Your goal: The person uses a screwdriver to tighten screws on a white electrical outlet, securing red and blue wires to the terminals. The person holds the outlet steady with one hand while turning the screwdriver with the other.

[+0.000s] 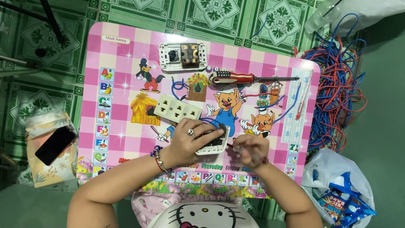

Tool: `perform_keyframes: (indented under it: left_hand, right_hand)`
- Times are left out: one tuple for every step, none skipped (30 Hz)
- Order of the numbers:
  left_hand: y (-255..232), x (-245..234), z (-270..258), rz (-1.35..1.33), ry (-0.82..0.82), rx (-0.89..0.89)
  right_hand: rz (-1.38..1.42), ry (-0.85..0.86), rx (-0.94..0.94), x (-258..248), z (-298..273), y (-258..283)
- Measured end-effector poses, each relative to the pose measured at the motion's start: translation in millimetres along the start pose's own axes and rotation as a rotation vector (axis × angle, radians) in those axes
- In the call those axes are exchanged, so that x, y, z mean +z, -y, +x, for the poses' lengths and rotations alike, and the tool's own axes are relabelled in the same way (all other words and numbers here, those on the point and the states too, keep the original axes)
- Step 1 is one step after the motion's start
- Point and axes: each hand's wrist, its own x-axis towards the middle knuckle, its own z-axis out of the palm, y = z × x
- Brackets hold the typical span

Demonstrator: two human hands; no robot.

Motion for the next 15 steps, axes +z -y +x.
perform_keyframes:
  left_hand:
    - [-2.9, -4.1, 3.0, 0.001, 0.0, -0.001]
    - [-5.3, -8.1, 6.7, -0.021, 0.007, -0.004]
    - [-7.7, -11.9, 10.5, -0.044, 0.015, -0.007]
    - [-5.9, -9.5, 6.3, -0.045, 0.014, -0.007]
    - [-4.0, -7.0, 2.0, -0.062, 0.014, -0.026]
    - [-1.8, -4.7, -2.0, -0.077, 0.012, -0.045]
    - [-2.6, -4.8, -1.7, -0.078, 0.011, -0.044]
    - [-3.3, -4.7, -1.3, -0.122, -0.009, -0.097]
    - [-3.9, -4.5, -0.9, -0.165, -0.029, -0.149]
    - [-4.1, -4.2, -1.3, -0.166, -0.029, -0.15]
    - [-4.2, -3.8, -1.7, -0.162, -0.014, -0.166]
    - [-4.4, -3.4, -2.4, -0.159, 0.001, -0.184]
    - [-5.3, -2.6, -3.3, -0.16, 0.003, -0.185]
    - [-6.1, -1.7, -3.7, -0.147, 0.041, -0.203]
    - [-7.1, -0.7, -3.9, -0.134, 0.079, -0.22]
  right_hand:
    - [0.001, 0.001, 0.0, 3.9, 9.7, 6.7]
    - [0.012, -0.064, 0.032, 7.5, 20.0, 13.2]
    - [0.023, -0.13, 0.064, 11.1, 30.3, 19.7]
    - [0.021, -0.13, 0.064, 10.8, 32.6, 21.0]
    - [-0.019, -0.159, 0.061, 10.4, 34.9, 22.2]
    - [-0.059, -0.187, 0.057, 10.2, 37.8, 23.0]
    - [-0.06, -0.186, 0.057, 9.4, 40.5, 25.6]
    - [-0.095, -0.189, 0.058, 8.3, 43.4, 28.1]
    - [-0.129, -0.191, 0.059, 7.3, 46.3, 30.4]
    - [-0.13, -0.191, 0.059, 5.4, 43.1, 27.1]
    - [-0.176, -0.223, 0.044, 3.5, 40.1, 23.7]
    - [-0.223, -0.255, 0.03, 1.9, 36.3, 20.5]
    - [-0.223, -0.256, 0.032, 3.3, 41.3, 25.4]
    - [-0.21, -0.272, 0.046, 4.3, 46.6, 30.5]
    - [-0.197, -0.288, 0.059, 5.2, 52.0, 35.7]
